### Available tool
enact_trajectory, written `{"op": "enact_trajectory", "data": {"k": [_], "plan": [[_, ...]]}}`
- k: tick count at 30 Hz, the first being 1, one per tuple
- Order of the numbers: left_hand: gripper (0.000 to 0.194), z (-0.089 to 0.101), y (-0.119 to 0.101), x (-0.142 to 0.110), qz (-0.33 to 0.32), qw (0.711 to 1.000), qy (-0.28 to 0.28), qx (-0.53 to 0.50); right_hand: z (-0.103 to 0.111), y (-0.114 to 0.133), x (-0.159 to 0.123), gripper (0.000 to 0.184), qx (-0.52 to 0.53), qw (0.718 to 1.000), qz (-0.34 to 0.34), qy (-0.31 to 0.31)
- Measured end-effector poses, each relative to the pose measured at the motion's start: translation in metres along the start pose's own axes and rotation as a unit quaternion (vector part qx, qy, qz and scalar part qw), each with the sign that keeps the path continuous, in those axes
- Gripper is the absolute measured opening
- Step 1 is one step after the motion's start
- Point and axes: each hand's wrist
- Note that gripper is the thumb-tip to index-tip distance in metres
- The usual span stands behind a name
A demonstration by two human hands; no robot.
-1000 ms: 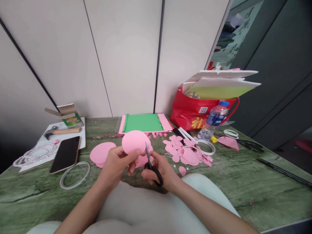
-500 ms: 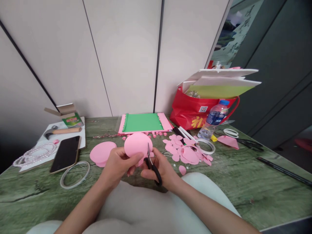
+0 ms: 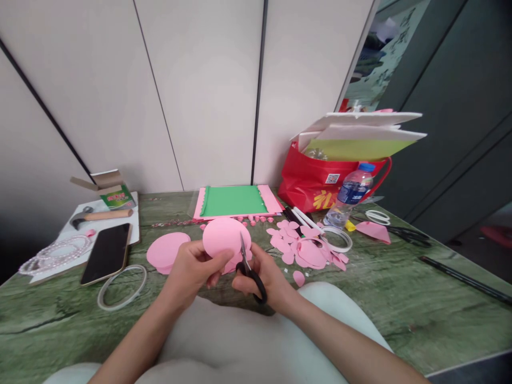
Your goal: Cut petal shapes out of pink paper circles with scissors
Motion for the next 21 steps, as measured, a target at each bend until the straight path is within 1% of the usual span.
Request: {"op": "enact_trajectory", "data": {"k": [5,8,13,17,21], "plan": [[0.024,0.0001,-0.0023,-0.0003,-0.007,1.0,0.009,-0.018,0.0015,-0.0043,-0.0004,0.052,-0.043,0.999,-0.013,0.003],[0.022,0.0004,-0.0023,0.0004,-0.008,0.999,0.009,-0.029,0.0024,-0.0066,-0.001,0.053,-0.056,0.998,-0.019,0.004],[0.021,0.0001,-0.0022,0.0005,-0.016,0.998,0.022,-0.055,0.0018,-0.0047,-0.0012,0.05,-0.054,0.998,-0.025,0.003],[0.021,-0.0008,-0.0038,-0.0003,0.003,0.996,0.04,-0.076,0.0009,-0.0032,-0.0007,0.048,-0.05,0.998,-0.032,0.012],[0.027,-0.0003,-0.0033,0.0005,0.005,0.998,0.017,-0.059,0.0006,-0.001,-0.0006,0.051,-0.043,0.998,-0.045,0.026]]}}
Point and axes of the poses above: each hand's wrist, its own x-axis towards the middle knuckle, its own z-axis out of the back of the hand, y = z × x, and after that the axes turned 13 degrees about z, right-handed
